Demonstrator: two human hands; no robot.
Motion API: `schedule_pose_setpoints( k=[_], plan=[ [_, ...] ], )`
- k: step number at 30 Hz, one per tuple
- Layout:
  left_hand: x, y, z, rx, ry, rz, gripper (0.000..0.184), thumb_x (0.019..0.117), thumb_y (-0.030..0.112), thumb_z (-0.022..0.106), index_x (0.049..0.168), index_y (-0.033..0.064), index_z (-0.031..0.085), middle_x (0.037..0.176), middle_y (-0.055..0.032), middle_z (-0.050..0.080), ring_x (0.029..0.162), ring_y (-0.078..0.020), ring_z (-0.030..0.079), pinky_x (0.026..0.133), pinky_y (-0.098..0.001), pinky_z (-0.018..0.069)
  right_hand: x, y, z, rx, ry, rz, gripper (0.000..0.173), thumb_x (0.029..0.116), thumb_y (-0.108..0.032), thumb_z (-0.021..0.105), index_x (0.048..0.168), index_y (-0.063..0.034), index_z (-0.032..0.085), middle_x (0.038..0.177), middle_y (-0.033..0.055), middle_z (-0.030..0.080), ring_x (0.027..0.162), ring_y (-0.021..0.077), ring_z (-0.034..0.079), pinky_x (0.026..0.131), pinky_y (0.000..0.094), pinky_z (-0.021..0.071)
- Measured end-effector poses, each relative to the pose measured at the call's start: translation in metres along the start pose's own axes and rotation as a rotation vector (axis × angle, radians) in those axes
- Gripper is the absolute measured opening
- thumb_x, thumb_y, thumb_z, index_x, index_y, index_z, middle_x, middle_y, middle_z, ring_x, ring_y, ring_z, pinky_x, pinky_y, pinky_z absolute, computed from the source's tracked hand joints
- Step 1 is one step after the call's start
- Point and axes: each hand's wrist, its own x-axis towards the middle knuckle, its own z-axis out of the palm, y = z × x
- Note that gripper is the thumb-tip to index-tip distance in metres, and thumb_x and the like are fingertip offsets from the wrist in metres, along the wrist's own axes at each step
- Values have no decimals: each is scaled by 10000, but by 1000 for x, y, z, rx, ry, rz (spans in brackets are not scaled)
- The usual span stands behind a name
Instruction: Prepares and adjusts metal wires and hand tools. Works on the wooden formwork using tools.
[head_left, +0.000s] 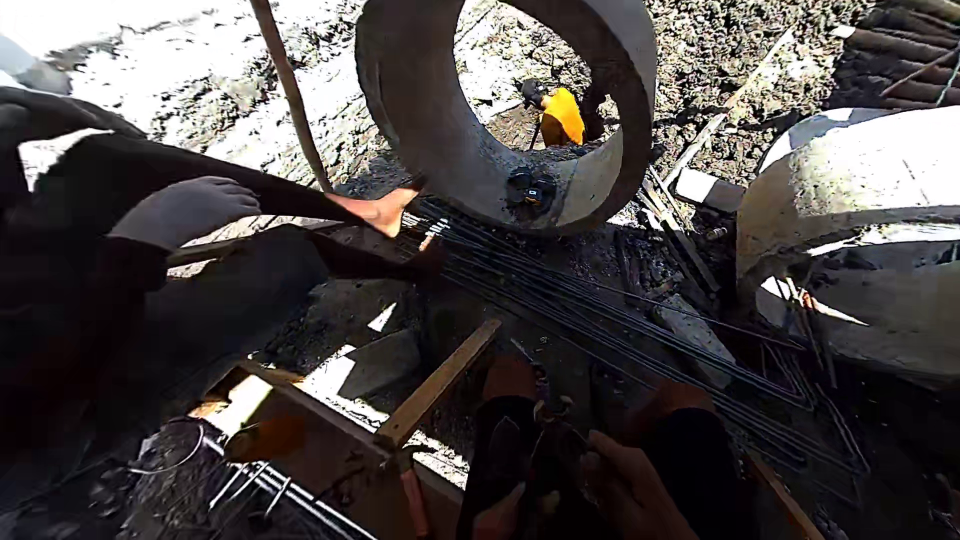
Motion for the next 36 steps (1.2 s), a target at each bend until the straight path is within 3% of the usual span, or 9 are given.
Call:
schedule_pose_setpoints(
  k=[4,9,14,18,23,26,31,33,36],
  plan=[
    [-2,-19,-5,9,26,14,353,1022,275,599,880,-37,683,630,-57,590,537,-92,544,540,-278,484,14,1,11,-40,-63,-108,394,1105,-330,438,899,-29,585,635,1,485,543,-9,460,525,148,415],
    [-15,-32,-29,-150,134,97,364,1069,245,520,882,-47,629,645,-27,529,570,-9,480,563,-161,416,31,-1,36,-47,-264,-138,420,1110,-403,394,936,-61,567,623,-9,466,515,-6,448,496,164,406],
    [-38,-46,-75,41,159,138,430,1074,311,524,807,-16,601,615,-73,516,548,-114,502,530,-251,431,47,-21,34,-233,-503,-146,440,1103,-293,430,912,59,614,636,119,548,559,113,529,542,285,460],
    [-38,-56,-79,52,243,124,396,1050,277,570,789,-19,604,610,-74,518,542,-115,500,522,-256,426,54,-33,45,-390,-489,-145,360,1086,-203,460,929,77,624,649,169,584,550,208,568,529,371,478],
    [-33,-67,-78,-81,311,130,424,1035,273,590,708,4,560,570,-25,459,513,-42,425,493,-191,345,50,-7,45,-16,-451,-31,423,1125,-328,366,1112,-22,658,698,-86,530,613,-95,461,595,110,419],
    [-35,-75,-81,56,197,94,447,1060,302,534,734,1,584,557,-58,472,495,-117,458,481,-268,379,45,0,43,-137,-484,-41,405,1118,-251,382,1075,31,670,643,5,513,555,-2,457,550,177,421],
    [-42,-83,-90,241,55,51,418,1070,308,510,859,-28,640,633,-127,566,558,-239,584,533,-385,496,49,4,55,-388,-472,-187,340,1088,-200,431,999,22,671,665,106,604,560,123,561,550,258,486],
    [-46,-94,-98,259,83,38,479,1061,399,481,1036,-39,673,881,-177,673,777,-287,688,684,-447,572,55,11,69,-454,-407,-308,364,1095,-273,425,1020,-41,695,732,82,670,605,124,621,557,273,516],
    [-59,-125,-92,198,195,-247,610,1061,445,410,1343,-72,571,1223,-244,637,1092,-358,654,933,-504,540,78,15,91,-681,-274,-464,383,1059,-305,439,1032,-92,755,746,61,708,557,178,651,453,345,496]
  ],
)
